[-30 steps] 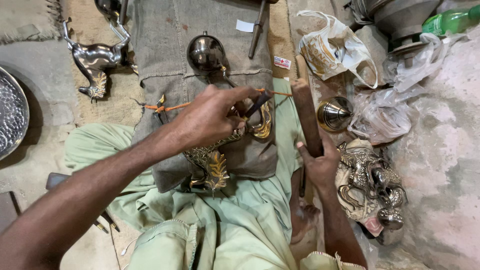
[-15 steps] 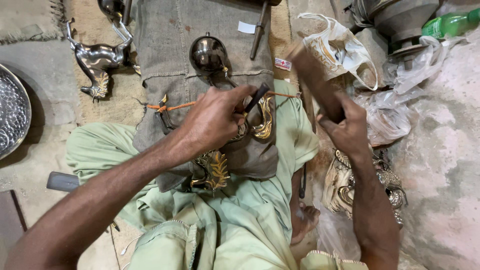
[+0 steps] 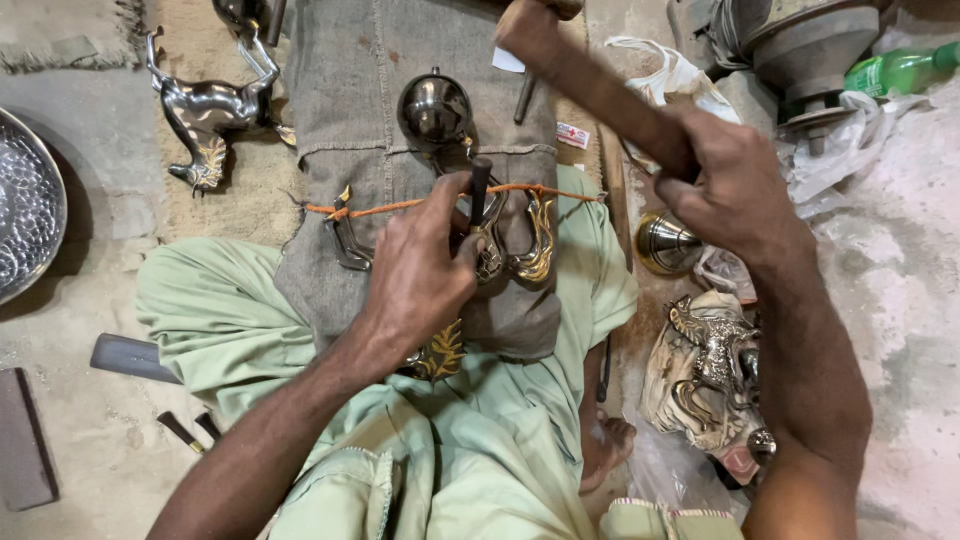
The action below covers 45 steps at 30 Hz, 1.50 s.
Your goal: The person sits on the floor and uses a hammer and chisel to shape a metal animal figurine. They repeatedly strike the chisel against the figurine's surface to create texture and refine details.
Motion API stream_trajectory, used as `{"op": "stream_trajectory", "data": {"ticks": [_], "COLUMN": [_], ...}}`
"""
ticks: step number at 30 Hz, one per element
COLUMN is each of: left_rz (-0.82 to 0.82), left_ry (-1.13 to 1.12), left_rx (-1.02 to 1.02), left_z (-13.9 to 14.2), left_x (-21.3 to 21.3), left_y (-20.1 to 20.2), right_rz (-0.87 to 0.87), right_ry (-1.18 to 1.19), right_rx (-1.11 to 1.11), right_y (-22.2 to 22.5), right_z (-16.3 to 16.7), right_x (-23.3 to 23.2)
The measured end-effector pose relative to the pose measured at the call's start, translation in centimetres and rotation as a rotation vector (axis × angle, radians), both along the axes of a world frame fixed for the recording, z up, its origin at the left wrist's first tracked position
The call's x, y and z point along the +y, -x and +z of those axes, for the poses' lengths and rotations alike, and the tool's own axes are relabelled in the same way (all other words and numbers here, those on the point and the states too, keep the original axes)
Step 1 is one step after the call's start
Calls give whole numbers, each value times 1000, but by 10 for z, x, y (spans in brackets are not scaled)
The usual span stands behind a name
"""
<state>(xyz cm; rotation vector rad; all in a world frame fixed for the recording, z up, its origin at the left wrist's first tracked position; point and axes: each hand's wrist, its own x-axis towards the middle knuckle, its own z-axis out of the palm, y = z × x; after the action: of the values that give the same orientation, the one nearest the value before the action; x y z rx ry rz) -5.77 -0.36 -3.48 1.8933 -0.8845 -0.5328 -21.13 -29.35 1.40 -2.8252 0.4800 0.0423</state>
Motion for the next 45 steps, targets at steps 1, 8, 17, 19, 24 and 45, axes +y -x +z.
{"op": "stream_trajectory", "data": {"ticks": [1,8,17,19,24,45], "left_rz": [2,-40,-61,-61,-96,128], "left_ry": [19,161,129,127,99,194], "left_rx": [-9,95,73,92,35,-121], "left_z": [-1,-8,-10,-9,-7,-26], "left_x": [2,8,5,4,5,28], "left_y": [1,4,4,4,-1,32], "right_rz": [69,168,168,77,110,160], "right_ry": [93,197,290,275,387,131], "right_rx": [-39,-288,-278,-231,-227,-35], "right_y": [-1,-4,1,6,33,28], "right_z": [1,12,20,18,9,45], "right_x": [2,15,17,19,27,45]}}
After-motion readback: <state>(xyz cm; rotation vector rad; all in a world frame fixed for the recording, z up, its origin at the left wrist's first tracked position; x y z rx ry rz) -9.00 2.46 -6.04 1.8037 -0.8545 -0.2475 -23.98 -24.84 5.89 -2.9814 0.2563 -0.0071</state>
